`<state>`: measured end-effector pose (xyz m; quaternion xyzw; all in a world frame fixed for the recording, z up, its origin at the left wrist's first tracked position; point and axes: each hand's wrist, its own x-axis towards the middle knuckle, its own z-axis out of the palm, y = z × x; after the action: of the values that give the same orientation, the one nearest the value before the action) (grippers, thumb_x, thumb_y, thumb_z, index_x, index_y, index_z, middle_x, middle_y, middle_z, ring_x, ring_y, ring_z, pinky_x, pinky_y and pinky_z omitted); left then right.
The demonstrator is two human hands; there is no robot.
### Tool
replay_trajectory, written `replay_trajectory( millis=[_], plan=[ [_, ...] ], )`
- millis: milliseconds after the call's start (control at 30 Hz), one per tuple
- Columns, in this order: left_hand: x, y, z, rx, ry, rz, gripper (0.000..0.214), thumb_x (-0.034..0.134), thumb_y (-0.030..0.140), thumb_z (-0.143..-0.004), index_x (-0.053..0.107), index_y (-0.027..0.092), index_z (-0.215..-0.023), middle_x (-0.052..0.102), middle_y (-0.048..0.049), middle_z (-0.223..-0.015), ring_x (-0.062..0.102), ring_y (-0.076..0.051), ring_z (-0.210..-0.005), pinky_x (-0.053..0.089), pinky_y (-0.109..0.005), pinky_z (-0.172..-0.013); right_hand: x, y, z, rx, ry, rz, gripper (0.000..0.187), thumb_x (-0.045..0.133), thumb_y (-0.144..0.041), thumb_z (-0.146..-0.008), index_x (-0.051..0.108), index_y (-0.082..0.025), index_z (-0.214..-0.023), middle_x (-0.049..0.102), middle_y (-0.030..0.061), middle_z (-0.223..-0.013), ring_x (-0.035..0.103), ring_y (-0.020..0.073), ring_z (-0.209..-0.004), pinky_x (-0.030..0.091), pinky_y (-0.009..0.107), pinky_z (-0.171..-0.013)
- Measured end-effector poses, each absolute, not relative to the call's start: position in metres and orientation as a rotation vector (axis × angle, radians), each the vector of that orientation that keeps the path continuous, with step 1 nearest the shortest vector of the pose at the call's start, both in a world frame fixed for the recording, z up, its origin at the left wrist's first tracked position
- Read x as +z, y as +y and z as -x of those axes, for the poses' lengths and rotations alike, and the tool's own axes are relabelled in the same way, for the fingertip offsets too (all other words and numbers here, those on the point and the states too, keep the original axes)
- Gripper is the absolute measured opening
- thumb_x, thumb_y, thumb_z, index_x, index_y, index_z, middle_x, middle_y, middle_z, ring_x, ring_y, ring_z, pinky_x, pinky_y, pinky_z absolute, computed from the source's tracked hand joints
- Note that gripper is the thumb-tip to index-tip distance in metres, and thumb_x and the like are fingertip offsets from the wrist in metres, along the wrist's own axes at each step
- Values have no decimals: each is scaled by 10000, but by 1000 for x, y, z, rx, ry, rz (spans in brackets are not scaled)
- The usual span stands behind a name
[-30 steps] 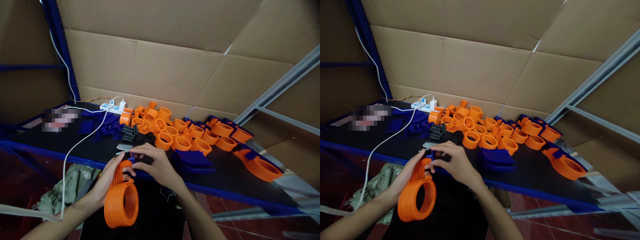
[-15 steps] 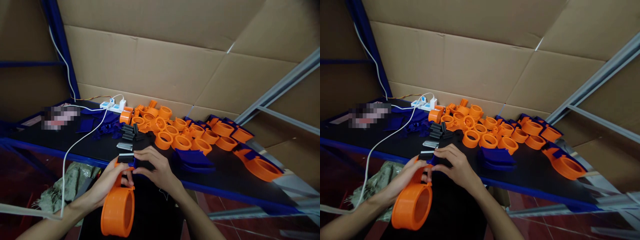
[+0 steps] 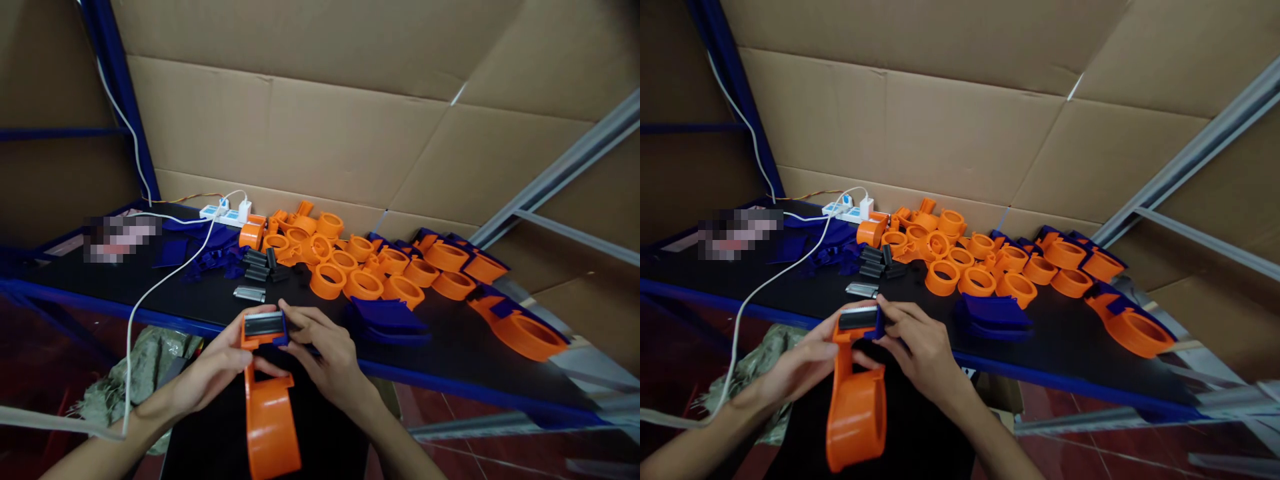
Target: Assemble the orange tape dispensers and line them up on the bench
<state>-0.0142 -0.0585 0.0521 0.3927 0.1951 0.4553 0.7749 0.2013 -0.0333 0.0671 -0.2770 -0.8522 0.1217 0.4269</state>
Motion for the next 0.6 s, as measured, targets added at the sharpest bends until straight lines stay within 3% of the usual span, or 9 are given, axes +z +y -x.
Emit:
replay_trajectory(
  millis=[100,200,333,467,600],
  plan=[
    [59,-60,13,967,294,-789,498,663,309,-866,618,201,-1350,611,-166,-1405,582,-390,-1271,477,-581,-1022,79,-38,-212,303,-2199,752,93,643,-149,-919,667,-227,-963,662,93,-1340,562,265,-1307,539,450,-1024],
    [57,-59,11,990,362,-821,596,767,294,-804,614,195,-1372,640,-176,-1372,620,-372,-1229,438,-540,-1079,91,-50,-221,217,-2217,837,180,671,-183,-903,697,-255,-1066,580,92,-1439,519,297,-1335,511,502,-1043],
    [46,-55,12,1177,547,-825,628,860,211,-687,678,203,-1288,649,-157,-1366,660,-354,-1165,476,-441,-1051,96,-76,-216,224,-2134,895,220,662,-222,-913,695,-296,-1118,701,81,-1224,649,267,-1086,576,437,-886],
    [42,-54,9,1272,644,-826,584,858,178,-683,694,205,-1243,698,-142,-1263,667,-343,-1138,522,-398,-982,88,-96,-195,210,-2243,954,291,746,-345,-855,679,-240,-1117,752,92,-1012,662,273,-872,571,444,-809],
    [45,-56,7,1277,584,-834,621,883,304,-682,679,215,-1263,705,-136,-1225,661,-338,-1129,528,-398,-959,86,-94,-190,285,-2174,950,46,694,-257,-903,686,-223,-933,750,59,-897,640,215,-786,542,361,-748]
  ],
)
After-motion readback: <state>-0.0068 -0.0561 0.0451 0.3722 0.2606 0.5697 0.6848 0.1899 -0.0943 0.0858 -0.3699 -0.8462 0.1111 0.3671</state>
